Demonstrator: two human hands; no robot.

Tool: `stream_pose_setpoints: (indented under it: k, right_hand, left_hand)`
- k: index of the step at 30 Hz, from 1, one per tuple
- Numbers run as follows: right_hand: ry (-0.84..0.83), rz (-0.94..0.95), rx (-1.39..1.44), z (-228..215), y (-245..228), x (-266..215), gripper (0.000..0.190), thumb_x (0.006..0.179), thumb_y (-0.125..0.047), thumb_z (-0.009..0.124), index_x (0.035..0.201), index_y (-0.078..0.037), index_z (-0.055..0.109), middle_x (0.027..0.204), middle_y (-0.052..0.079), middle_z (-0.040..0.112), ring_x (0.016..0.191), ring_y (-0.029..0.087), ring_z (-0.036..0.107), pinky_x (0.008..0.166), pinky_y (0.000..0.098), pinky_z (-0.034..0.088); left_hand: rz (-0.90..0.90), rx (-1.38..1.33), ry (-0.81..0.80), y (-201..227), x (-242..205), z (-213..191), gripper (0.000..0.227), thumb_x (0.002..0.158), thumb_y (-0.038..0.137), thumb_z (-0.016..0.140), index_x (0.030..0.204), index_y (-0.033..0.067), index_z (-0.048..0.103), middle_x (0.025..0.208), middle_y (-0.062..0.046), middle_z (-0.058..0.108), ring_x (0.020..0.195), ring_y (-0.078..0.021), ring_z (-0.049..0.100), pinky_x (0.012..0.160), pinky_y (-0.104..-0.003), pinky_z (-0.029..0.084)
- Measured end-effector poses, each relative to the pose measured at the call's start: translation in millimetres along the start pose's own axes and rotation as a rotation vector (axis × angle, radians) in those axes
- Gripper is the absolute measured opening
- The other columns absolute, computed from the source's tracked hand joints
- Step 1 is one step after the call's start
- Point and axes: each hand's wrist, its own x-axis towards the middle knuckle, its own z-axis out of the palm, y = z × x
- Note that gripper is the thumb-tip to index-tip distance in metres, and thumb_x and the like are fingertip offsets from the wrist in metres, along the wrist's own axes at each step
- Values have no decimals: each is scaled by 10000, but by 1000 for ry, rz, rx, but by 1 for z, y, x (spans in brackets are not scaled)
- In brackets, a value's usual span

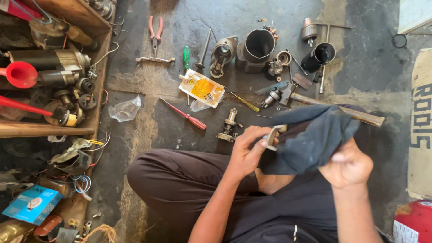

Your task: The person sits on the floor and cleans a small metal part with a dark cloth. They then insert the part into a cylindrical motor component, apply oil from a bottle, and rotate the internal mechanism. The person wipes the assembly with a pink cloth and continues to handle the motor parts.

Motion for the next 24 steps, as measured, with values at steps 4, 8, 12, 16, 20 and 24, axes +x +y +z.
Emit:
stream_pose_setpoints:
  k: [4,8,12,16,20,24]
  right_hand:
    - [-78,-106,-405,-23,9,-9,421,867,67,633,1288,67,643,1255,178,681,1179,309,642,1106,492,455]
    - [-167,-341,-608,-33,23,-5,258,967,79,764,1201,34,664,1174,115,717,1074,210,691,994,367,541]
    - [-138,-342,-799,-15,32,4,412,901,-24,788,1289,17,657,1246,67,695,1109,142,658,1019,302,525]
    - [-49,-189,-972,10,46,12,384,910,-90,766,1264,13,659,1186,55,695,1056,120,643,933,278,521]
    - [-75,-131,-996,21,45,14,223,1006,-119,702,1185,12,680,1061,37,714,946,91,657,836,257,543]
    - [-144,-701,-1641,24,41,20,165,994,-109,686,1095,22,689,885,98,704,765,199,688,715,324,529]
  left_hand:
    - [-17,-163,-23,-5,-5,3,316,1070,308,609,1212,34,678,1085,-36,711,1037,-179,630,968,-329,492]
    - [24,-40,-58,-6,-7,3,319,1078,324,593,1211,49,687,1019,-30,734,963,-164,611,932,-323,463]
    - [18,30,-63,-3,-6,7,262,1061,270,610,1185,55,693,950,-46,706,887,-187,574,889,-341,438]
    - [69,256,-72,6,-3,6,201,998,200,660,1132,55,691,859,-74,628,854,-250,572,881,-366,433]
    - [142,385,-67,13,-3,4,194,956,171,682,1111,56,681,852,-83,622,842,-282,557,875,-385,418]
    - [103,317,-28,15,-2,11,202,964,169,691,1131,56,678,869,-80,621,835,-278,561,873,-374,435]
